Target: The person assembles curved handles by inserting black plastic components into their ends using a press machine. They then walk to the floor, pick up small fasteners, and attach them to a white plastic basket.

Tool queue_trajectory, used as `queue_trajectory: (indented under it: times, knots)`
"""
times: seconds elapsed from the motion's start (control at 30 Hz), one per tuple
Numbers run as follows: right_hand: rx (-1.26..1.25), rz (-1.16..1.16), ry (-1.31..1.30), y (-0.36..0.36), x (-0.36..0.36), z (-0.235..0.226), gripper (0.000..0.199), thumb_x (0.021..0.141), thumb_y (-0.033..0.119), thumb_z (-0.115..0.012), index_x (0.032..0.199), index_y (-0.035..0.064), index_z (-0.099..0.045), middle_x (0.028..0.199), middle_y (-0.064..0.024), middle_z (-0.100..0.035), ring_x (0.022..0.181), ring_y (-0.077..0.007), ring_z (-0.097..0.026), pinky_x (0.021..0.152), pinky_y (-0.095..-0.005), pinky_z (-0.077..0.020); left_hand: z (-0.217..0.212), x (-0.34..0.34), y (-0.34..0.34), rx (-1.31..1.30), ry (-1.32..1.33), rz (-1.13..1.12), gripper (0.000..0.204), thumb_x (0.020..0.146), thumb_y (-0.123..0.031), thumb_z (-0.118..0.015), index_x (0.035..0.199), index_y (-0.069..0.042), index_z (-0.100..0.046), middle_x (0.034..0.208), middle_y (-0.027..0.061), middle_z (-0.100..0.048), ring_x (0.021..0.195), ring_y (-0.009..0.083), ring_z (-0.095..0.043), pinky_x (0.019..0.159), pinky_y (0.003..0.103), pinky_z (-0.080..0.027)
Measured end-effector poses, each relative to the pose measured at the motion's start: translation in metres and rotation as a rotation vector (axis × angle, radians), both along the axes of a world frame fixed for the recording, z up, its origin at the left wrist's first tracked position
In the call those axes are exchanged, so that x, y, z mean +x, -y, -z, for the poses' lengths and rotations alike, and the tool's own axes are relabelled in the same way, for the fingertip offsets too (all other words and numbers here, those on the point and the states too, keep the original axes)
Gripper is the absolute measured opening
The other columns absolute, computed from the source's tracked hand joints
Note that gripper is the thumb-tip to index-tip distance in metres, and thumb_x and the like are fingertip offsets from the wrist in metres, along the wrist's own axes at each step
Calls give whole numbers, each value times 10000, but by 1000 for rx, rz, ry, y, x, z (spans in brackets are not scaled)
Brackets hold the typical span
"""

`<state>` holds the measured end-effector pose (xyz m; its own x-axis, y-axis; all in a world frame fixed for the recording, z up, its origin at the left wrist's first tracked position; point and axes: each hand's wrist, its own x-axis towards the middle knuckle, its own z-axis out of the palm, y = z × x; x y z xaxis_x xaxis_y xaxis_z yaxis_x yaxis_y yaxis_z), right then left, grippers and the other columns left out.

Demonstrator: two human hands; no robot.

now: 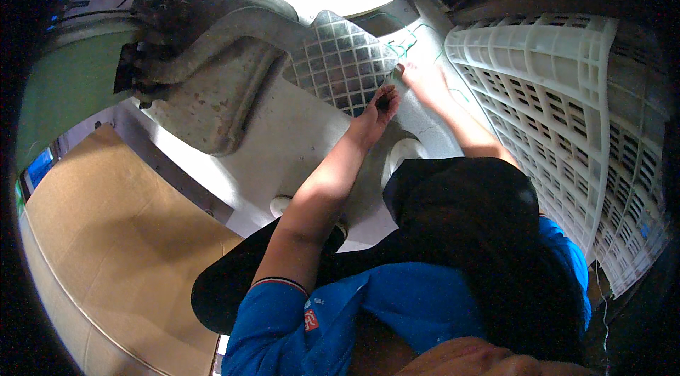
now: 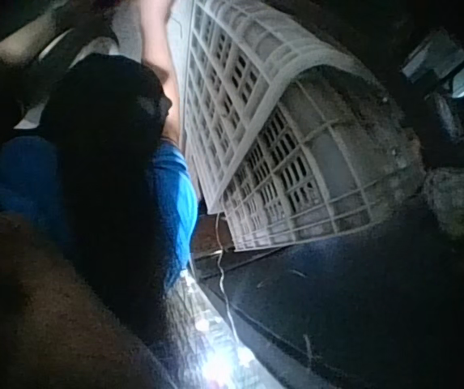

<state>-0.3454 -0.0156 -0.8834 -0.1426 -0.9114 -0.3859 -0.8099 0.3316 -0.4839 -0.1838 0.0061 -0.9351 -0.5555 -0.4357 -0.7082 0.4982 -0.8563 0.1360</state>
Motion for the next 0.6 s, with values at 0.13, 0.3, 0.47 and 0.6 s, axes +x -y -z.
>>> queue_trajectory:
  times: [0.13,0.3,0.47,0.6]
  knots:
    - [-258,383,142,45,-44,34,246,776,267,-541,914,69,-585,806,-147,-614,769,-300,-592,702,-380,-453,3,4,-5,94,-70,-23,230,912,-181,-428,1011,-5,-539,887,77,-581,816,165,-572,743,290,-493]
    - [-368,432,34,84,-58,52,252,769,222,-551,960,62,-586,796,-132,-621,746,-280,-600,679,-378,-455,-16,13,-9,99,5,-76,248,876,-212,-457,948,7,-549,873,89,-588,805,198,-574,727,301,-502]
    - [-277,314,49,93,-52,46,244,756,209,-548,923,43,-612,813,-156,-626,731,-282,-605,657,-361,-458,-3,38,-14,63,4,-98,337,908,-221,-305,996,18,-525,908,115,-578,846,231,-564,763,329,-495]
    - [-224,228,-148,96,-60,56,193,727,115,-526,880,17,-592,761,-163,-611,715,-259,-604,626,-361,-466,4,34,-18,125,-45,-141,332,903,-219,-316,1008,19,-523,922,133,-580,862,241,-567,771,340,-495]
